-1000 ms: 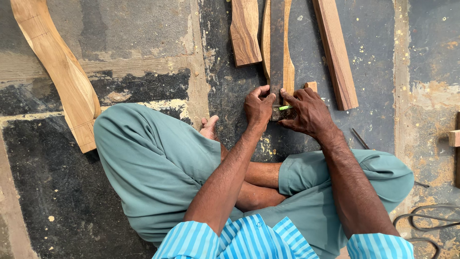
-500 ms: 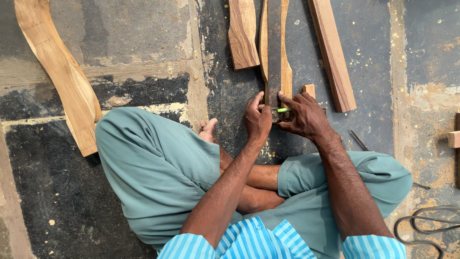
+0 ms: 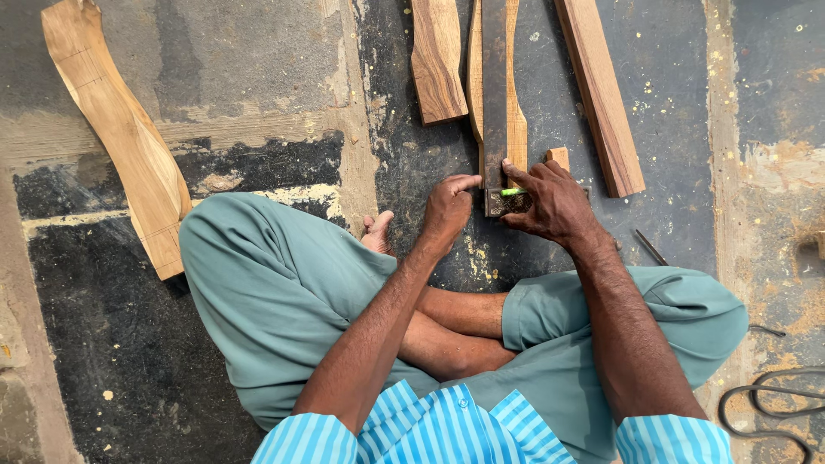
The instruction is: The person sits cross-legged on the floor of a woodworking workshop marking curved wooden furniture parts. They hold a try square against each piece and draw straight guide lines with a green pencil, working through several pieces one at a time and setting marked pieces aside.
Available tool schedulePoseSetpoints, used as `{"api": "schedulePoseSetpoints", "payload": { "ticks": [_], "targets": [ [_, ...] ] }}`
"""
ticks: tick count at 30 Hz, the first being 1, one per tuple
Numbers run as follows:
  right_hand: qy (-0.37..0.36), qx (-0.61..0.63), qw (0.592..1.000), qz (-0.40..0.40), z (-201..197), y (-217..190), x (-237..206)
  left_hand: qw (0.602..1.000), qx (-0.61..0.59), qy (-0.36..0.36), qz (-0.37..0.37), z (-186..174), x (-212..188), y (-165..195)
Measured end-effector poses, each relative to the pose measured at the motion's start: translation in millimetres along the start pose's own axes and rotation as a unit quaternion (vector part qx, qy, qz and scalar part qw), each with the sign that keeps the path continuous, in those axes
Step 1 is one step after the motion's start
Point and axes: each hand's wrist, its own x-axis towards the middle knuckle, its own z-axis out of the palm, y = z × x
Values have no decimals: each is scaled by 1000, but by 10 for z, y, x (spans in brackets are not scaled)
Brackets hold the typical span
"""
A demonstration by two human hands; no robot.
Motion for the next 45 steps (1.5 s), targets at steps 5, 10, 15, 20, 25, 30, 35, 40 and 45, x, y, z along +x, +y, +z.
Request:
{"api": "schedulePoseSetpoints", "payload": {
  "ticks": [5,10,15,20,25,30,35,40,45],
  "targets": [
    [20,-17,1000,-9,-4,-24,-9,997,22,79,1,156,20,137],
    [16,-25,999,-26,-63,-13,-16,996,-51,54,-48,69,68,140],
    [133,55,989,-38,-352,71,-354,990,-79,105,-46,82,-201,196],
    [217,86,972,-16,-751,-140,-804,972,-206,-114,25,206,-836,735],
    [171,97,968,-158,-566,-1071,-921,876,-457,-153,14,-364,-1283,1190],
    [193,150,936,-252,-197,-1496,-858,902,-412,45,119,-1357,-2005,1216],
    [316,317,894,-11,-89,-790,-659,917,-369,134,75,-3259,-3065,1405],
    [317,600,711,186,41,-179,-695,817,-107,560,-88,-3934,-3381,844],
    [262,323,878,238,235,-246,-400,784,102,525,-315,-3524,-3725,-193]
  ]
}}
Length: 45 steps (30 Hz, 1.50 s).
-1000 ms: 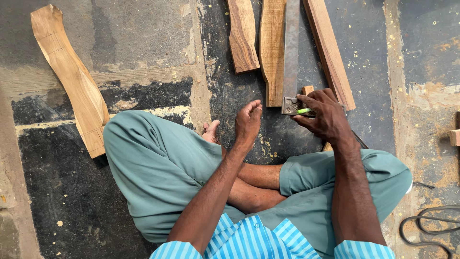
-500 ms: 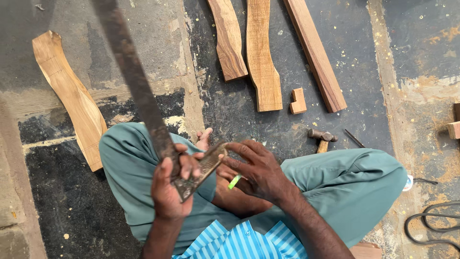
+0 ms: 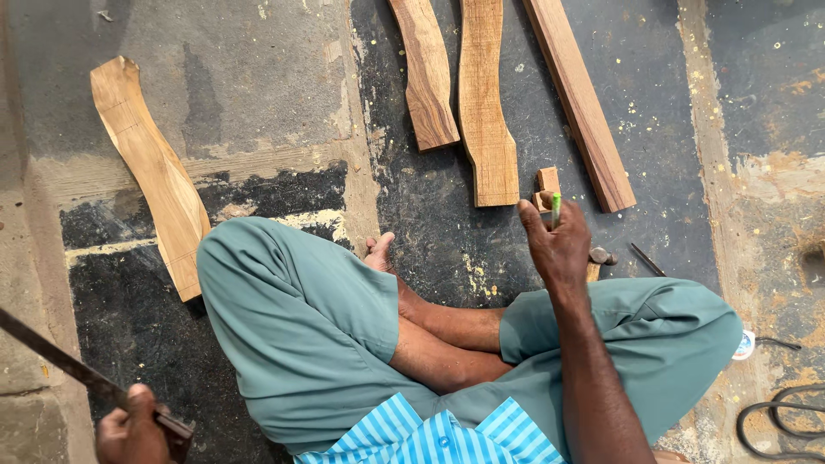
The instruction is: The person sits cross-legged on the floor of a woodworking workshop marking curved wooden furniture parts. They hold a try square against each piece and draw straight guide lines with a green pencil, working through several pieces one at a time and setting marked pieces aside.
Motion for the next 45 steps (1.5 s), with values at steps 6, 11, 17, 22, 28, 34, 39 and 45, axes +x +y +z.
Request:
{"api": "schedulePoseSetpoints", "payload": {
  "ticks": [6,11,17,22,28,34,39,45],
  "targets": [
    [-33,-257,964,-64,692,-157,285,960,280,8,-25,1045,-226,-1335],
    [-81,-203,976,-19,567,-207,480,918,364,-126,-99,1275,-670,-1411],
    [-144,197,968,-66,-237,-768,-9,939,316,-124,54,526,-797,77],
    [-234,-7,921,-313,-510,-1945,-288,712,136,41,687,265,-887,1617],
    [-298,-273,639,-654,-147,-3002,-474,655,213,-94,719,-338,-682,2008],
    [-162,-171,788,-569,27,-2973,-297,891,152,-102,416,-44,-165,1222],
    [-171,-203,898,-350,89,-1889,-306,945,183,59,264,343,1181,1233],
    [-201,-227,938,-166,-51,-858,-232,904,309,101,280,786,1892,1559]
  ]
}}
